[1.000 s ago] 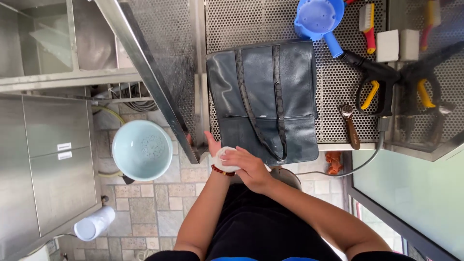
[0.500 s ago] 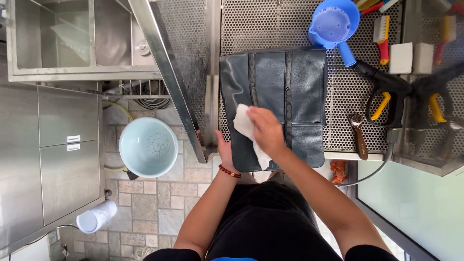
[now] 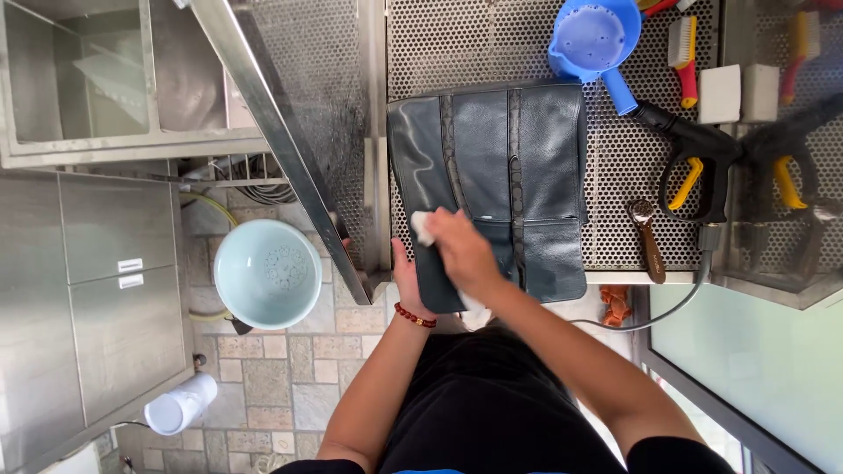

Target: Cleaning a leather tote bag using a brush, cleaning solution, and cloth inside a professional cleaning station.

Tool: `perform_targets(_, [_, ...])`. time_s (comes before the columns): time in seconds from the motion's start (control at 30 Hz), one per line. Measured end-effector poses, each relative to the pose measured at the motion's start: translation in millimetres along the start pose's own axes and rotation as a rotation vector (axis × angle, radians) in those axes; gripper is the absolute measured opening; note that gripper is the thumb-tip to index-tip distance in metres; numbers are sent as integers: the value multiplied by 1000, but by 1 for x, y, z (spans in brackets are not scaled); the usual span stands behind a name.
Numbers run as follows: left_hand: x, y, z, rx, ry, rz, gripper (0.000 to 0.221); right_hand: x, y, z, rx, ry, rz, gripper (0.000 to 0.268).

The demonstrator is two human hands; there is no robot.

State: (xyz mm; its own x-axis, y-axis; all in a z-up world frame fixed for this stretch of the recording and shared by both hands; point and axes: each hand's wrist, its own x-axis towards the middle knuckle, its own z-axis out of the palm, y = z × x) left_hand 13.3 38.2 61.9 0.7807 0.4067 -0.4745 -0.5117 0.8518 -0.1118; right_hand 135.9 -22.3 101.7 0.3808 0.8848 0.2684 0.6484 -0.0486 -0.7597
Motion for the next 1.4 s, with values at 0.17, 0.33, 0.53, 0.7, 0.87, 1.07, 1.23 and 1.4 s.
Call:
perform_targets(0.17, [10,23,-52,4,-526,-156,90,-42,-29,-6,260,-143,-210,35])
perform_targets(0.33, [-8,-19,20,117,-14,3,82,-18,-12,5,131,-13,182,32])
perform_targets(0.53, [-3,-9,-62,156,-514,-17,67,-39,-36,-7,187,-41,-33,31])
perform_targets(0.7, [-8,-31,-30,226,-35,40,66,-21,-21,6,-47,123,195,32])
perform_targets(0.87, [-14,-30,-47,382,37,130,61,-23,-30,-11,89,77,63,32])
perform_targets(1.07, [-13,-29,-58,161,-131,-65,83,-82,3,-10,-161,95,202,36])
perform_targets(1.23, [-13,-20,-53,147,-303,-90,87,-114,3,-29,76,68,140,36])
perform_targets(1.4, [-13,-23,-35,249,-28,-99,82,-60,81,-46,-94,180,394,35])
